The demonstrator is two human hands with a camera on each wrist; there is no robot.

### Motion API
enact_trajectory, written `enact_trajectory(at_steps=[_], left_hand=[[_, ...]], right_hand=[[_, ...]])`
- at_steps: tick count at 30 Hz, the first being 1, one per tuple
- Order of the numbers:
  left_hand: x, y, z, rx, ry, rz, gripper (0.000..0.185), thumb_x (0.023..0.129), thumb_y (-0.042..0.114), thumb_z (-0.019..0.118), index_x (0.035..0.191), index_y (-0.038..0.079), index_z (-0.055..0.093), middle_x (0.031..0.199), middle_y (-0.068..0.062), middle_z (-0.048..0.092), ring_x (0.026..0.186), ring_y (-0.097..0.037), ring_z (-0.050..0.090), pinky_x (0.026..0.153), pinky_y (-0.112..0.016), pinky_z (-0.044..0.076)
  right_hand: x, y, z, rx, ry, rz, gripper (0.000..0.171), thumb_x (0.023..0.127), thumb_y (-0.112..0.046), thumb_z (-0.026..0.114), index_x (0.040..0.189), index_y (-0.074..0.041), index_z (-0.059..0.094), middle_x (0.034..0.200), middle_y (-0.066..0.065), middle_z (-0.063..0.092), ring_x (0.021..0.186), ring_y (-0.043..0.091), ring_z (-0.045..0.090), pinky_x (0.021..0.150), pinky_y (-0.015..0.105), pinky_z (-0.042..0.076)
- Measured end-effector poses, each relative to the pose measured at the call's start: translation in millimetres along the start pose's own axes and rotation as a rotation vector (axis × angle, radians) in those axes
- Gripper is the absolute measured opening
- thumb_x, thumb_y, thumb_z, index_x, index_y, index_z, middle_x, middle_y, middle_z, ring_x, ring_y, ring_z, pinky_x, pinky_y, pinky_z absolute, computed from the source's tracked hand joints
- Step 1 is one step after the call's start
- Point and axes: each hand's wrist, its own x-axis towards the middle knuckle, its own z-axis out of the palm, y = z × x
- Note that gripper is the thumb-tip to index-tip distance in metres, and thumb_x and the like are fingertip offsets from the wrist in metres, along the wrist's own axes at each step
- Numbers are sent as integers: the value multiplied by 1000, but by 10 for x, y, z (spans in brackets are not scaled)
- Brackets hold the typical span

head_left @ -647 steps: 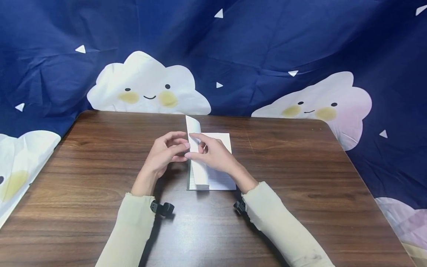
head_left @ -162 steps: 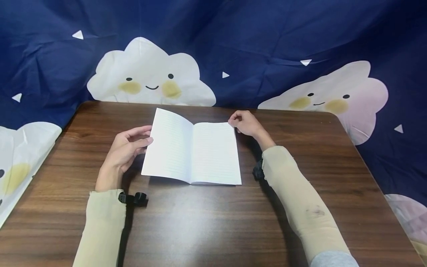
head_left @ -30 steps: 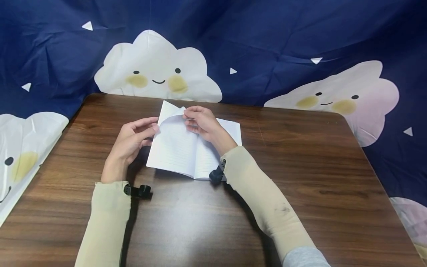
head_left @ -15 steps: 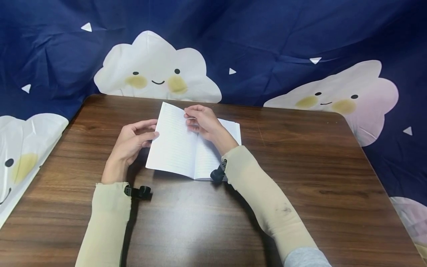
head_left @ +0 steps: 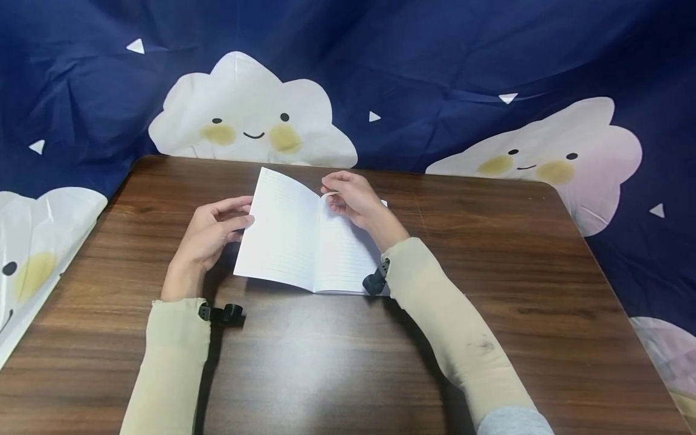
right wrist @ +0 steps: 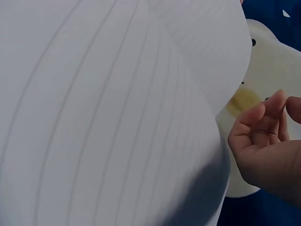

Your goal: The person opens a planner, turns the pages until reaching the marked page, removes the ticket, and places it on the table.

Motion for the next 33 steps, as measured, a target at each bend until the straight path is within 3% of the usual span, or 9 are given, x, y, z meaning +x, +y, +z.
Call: enact_trajectory(at_steps=[10, 22, 29, 33], left_hand=[[0, 26, 10, -8, 3, -13, 45, 92, -6, 67, 136, -11, 56, 103, -8, 65, 75, -11, 64, 58, -20, 52], [3, 21, 9, 3, -1, -14, 45, 92, -5, 68, 135, -10, 57, 103, -6, 65, 76, -11, 64, 59, -21, 53], [0, 1, -7, -5, -5, -20, 46, 92, -5, 70, 135, -9, 57, 105, -8, 64, 75, -11, 63, 57, -20, 52], [-1, -6, -11, -7, -5, -19, 46, 92, -5, 69, 136, -9, 57, 104, -8, 65, 75, -11, 63, 57, -20, 52]], right_hand=[[-17, 64, -257, -120, -59, 13, 17, 101, -8, 62, 115, 0, 58, 95, 7, 62, 66, 13, 56, 57, 21, 47], [-72, 12, -605, -162, 6, 19, 34, 102, -10, 61, 132, 6, 53, 103, 11, 63, 69, 14, 59, 57, 21, 48], [-105, -50, -719, -191, 48, 40, 41, 103, -17, 62, 138, 2, 54, 120, 17, 63, 79, 15, 63, 64, 22, 52], [-105, -43, -772, -203, 59, 34, 42, 103, -17, 62, 139, 2, 53, 122, 17, 63, 79, 16, 64, 64, 22, 53]])
